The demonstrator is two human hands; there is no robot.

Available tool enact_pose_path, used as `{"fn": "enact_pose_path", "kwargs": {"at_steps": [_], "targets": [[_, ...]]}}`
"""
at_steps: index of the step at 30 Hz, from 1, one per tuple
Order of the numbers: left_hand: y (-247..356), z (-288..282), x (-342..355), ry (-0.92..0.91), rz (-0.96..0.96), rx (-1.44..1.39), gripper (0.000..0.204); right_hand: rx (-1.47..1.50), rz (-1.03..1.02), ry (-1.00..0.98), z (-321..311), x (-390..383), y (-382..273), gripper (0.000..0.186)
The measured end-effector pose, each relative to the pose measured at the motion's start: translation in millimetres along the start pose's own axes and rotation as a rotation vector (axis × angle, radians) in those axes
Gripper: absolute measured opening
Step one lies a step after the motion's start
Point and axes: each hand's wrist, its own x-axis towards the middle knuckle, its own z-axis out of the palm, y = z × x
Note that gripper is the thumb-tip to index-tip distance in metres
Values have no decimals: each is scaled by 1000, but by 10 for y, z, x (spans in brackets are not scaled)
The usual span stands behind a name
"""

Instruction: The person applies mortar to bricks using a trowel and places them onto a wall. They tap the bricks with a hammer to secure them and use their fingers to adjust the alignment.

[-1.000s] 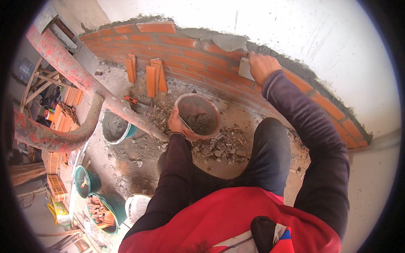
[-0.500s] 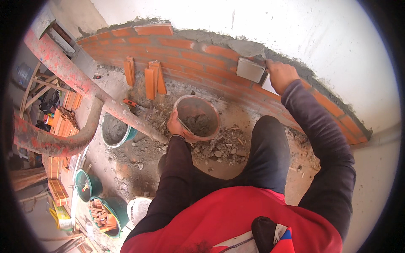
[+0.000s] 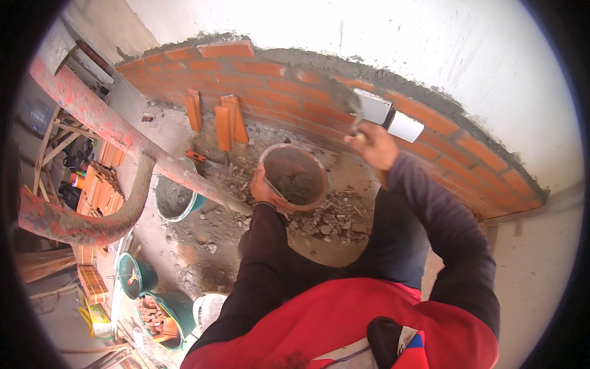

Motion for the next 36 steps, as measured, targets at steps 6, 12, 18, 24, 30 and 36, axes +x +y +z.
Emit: {"fn": "enact_pose_path", "kwargs": {"at_steps": [6, 12, 18, 24, 30, 36], "targets": [[41, 47, -80, 1, -34, -39, 43, 454, 85, -161, 1099, 1002, -36, 30], [43, 154, -176, -20, 17, -10, 46, 443, 21, 34, 1571, 1758, -53, 30], [26, 139, -199, -37, 24, 61, 47, 687, 11, 29, 1577, 1671, 45, 26], [14, 164, -186, -19, -4, -43, 46, 769, 54, 58, 1435, 1349, 264, 24], [-13, 174, -146, 9, -33, -27, 44, 698, 79, 91, 1188, 1111, 572, 24], [-4, 159, -136, 30, -34, -54, 43, 647, 78, 97, 886, 822, 711, 25]]}}
